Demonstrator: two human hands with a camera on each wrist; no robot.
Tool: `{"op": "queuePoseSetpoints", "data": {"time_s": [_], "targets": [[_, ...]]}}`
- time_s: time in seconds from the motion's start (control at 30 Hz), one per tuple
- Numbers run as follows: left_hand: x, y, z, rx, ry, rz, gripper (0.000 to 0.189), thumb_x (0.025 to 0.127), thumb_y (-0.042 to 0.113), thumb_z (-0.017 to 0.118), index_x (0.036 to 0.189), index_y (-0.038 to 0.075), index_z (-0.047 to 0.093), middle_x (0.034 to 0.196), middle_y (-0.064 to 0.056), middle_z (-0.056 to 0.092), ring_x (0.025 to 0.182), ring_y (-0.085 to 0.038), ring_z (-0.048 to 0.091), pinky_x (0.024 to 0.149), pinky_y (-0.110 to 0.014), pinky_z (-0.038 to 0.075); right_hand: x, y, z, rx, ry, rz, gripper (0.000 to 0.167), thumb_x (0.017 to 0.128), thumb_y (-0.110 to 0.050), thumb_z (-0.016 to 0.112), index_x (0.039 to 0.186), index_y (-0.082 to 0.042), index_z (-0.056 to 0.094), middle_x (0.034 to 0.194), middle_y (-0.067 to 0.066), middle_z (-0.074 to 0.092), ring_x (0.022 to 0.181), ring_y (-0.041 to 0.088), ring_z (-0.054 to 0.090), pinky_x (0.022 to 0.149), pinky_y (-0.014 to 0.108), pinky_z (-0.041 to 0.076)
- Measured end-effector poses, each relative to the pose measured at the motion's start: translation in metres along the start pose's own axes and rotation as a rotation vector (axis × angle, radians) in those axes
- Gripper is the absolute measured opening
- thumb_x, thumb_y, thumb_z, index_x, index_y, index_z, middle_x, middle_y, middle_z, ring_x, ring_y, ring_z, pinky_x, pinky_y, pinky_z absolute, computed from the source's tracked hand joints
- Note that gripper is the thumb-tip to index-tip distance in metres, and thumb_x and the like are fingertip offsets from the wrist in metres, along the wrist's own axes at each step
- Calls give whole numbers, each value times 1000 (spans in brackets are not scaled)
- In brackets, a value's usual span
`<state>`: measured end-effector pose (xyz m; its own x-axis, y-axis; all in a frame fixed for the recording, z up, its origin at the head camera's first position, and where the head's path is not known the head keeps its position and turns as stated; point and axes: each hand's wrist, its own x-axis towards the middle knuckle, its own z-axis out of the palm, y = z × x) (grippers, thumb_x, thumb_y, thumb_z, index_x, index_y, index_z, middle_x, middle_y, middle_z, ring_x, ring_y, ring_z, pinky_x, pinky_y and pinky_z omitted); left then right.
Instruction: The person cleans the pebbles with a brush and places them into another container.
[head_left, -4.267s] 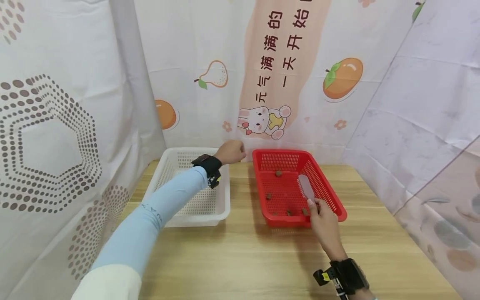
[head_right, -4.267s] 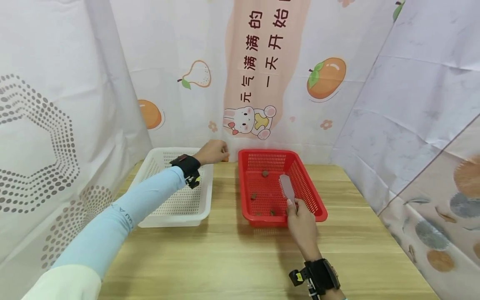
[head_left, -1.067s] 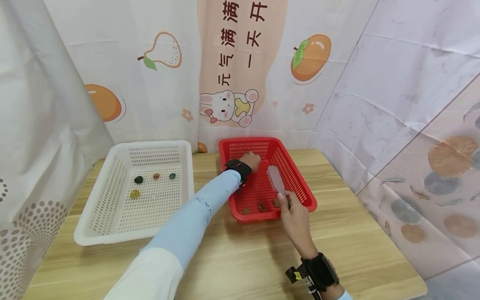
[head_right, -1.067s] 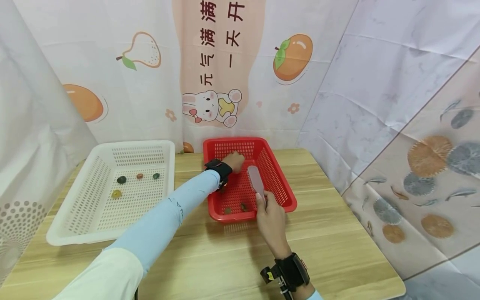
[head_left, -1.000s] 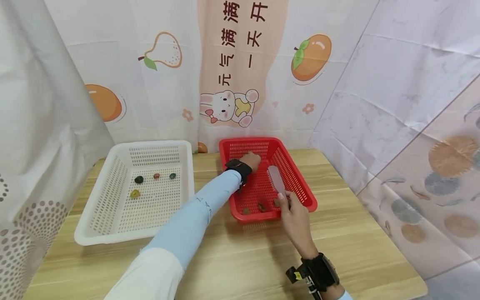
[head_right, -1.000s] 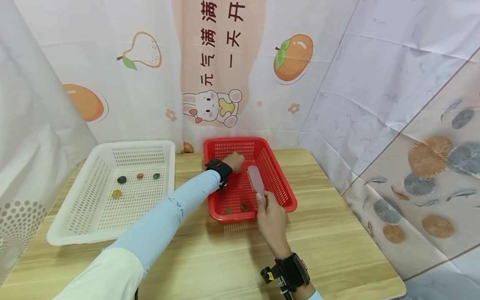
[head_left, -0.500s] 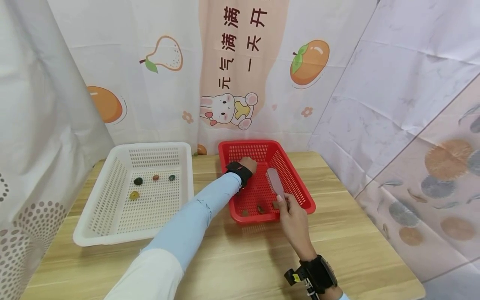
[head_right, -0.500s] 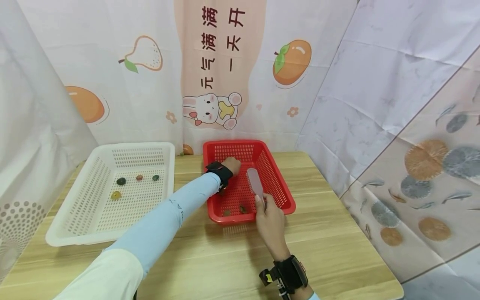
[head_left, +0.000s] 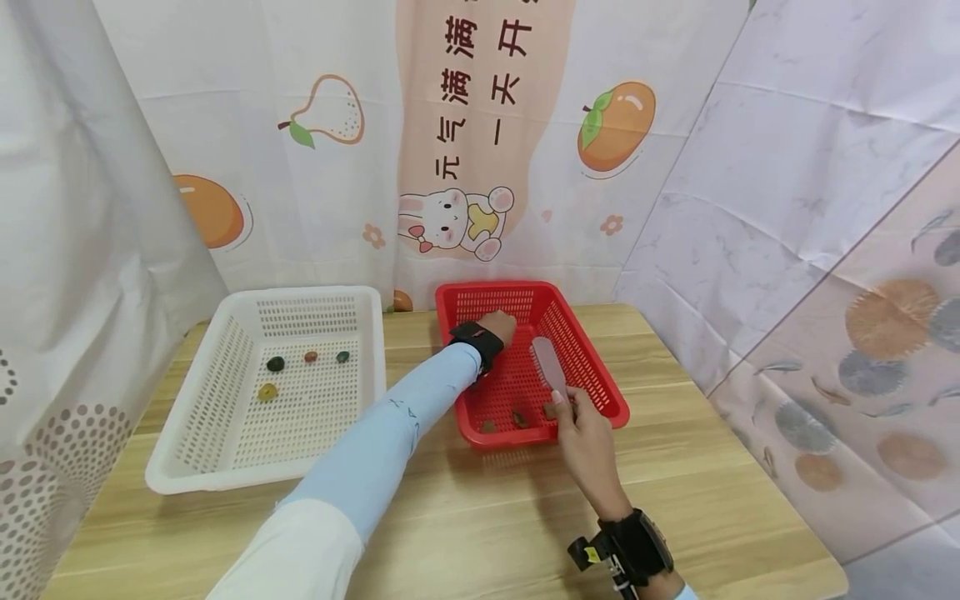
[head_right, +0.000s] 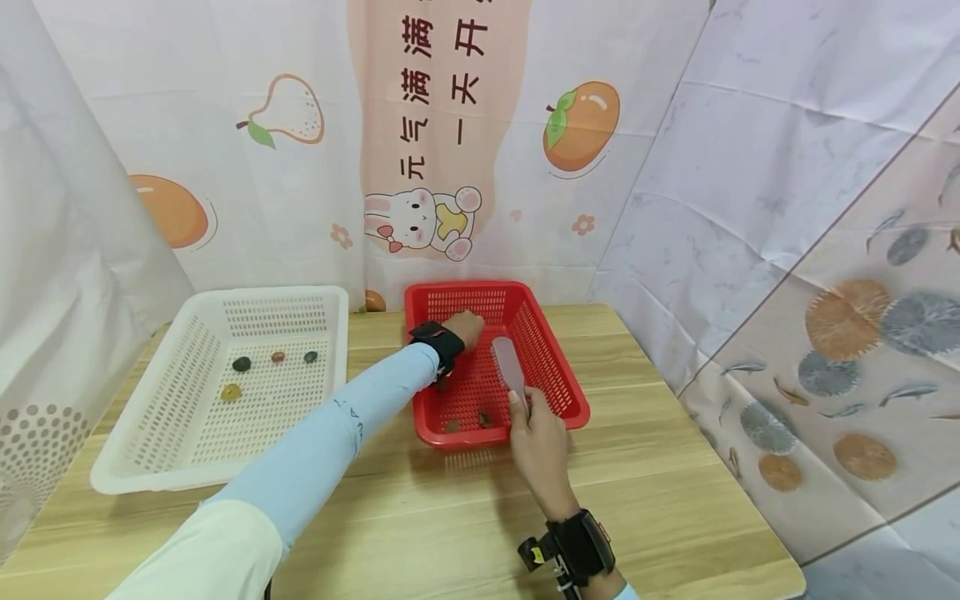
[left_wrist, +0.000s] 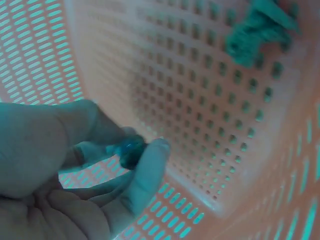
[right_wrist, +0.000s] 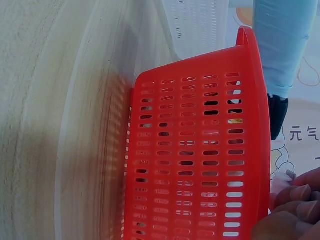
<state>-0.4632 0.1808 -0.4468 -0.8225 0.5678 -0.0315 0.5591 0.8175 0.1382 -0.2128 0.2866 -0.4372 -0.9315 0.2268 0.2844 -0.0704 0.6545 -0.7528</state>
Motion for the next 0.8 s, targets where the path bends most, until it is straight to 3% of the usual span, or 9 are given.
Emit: {"op": "queuePoseSetpoints", "data": {"time_s": [0.1, 0.17, 0.27, 0.37, 0.5, 0.6, 0.73, 0.8], "targets": [[-4, 0, -10, -92, 10, -3, 17, 105, 6, 53, 101, 7, 69, 89, -9, 66, 73, -17, 56, 64, -29, 38, 0, -2, 2, 1, 1, -11, 33, 110, -29, 52, 124, -2, 64, 101, 11, 75, 61, 16, 47, 52, 28, 34], [-5, 0, -17, -187, 10, -2, 15, 103, 6, 55, 89, 7, 62, 77, -5, 53, 65, -15, 44, 60, -28, 34, 0, -3, 3, -1, 1, -14, 33, 110, -30, 51, 124, -2, 64, 100, 10, 75, 60, 16, 46, 52, 28, 35], [-8, 1, -28, -293, -2, 17, 23, 98, 3, 58, 79, 10, 48, 71, -2, 36, 60, -14, 33, 57, -28, 31, -2, -4, 5, 3, -6, -13, 35, 110, -31, 51, 125, -2, 63, 99, 11, 74, 61, 16, 48, 52, 28, 36], [-11, 2, -35, -318, 12, 61, 33, 97, 1, 60, 73, 12, 40, 69, 0, 30, 60, -13, 29, 60, -27, 30, -3, -4, 5, 10, -10, -10, 37, 110, -31, 51, 128, -1, 62, 97, 12, 72, 65, 18, 50, 54, 29, 37], [-17, 2, -41, -371, 79, 87, 42, 99, 2, 64, 67, 11, 38, 64, -1, 27, 59, -14, 25, 61, -26, 30, -4, -5, 4, 5, -9, -9, 37, 110, -31, 51, 129, 0, 61, 95, 13, 70, 69, 19, 51, 56, 30, 38], [-26, 2, -49, -434, 137, 90, 32, 97, 4, 69, 71, 10, 50, 68, 2, 42, 61, -11, 37, 62, -23, 38, -4, -6, 2, -14, -7, -10, 38, 110, -31, 51, 128, 0, 61, 91, 13, 68, 68, 20, 50, 57, 30, 38], [-43, 3, -64, -510, 162, 108, 4, 96, 7, 72, 97, 7, 68, 95, 0, 65, 83, -15, 60, 74, -25, 50, -4, -6, -2, -29, -4, -2, 39, 110, -32, 50, 128, 1, 61, 93, 13, 69, 72, 22, 53, 58, 30, 38], [-53, 4, -71, -586, 150, 106, 10, 96, 7, 71, 106, 4, 70, 101, -4, 68, 87, -18, 64, 75, -26, 53, -4, -6, -5, -33, -4, 6, 41, 110, -33, 49, 129, 1, 60, 96, 15, 69, 76, 23, 54, 60, 30, 39]]}}
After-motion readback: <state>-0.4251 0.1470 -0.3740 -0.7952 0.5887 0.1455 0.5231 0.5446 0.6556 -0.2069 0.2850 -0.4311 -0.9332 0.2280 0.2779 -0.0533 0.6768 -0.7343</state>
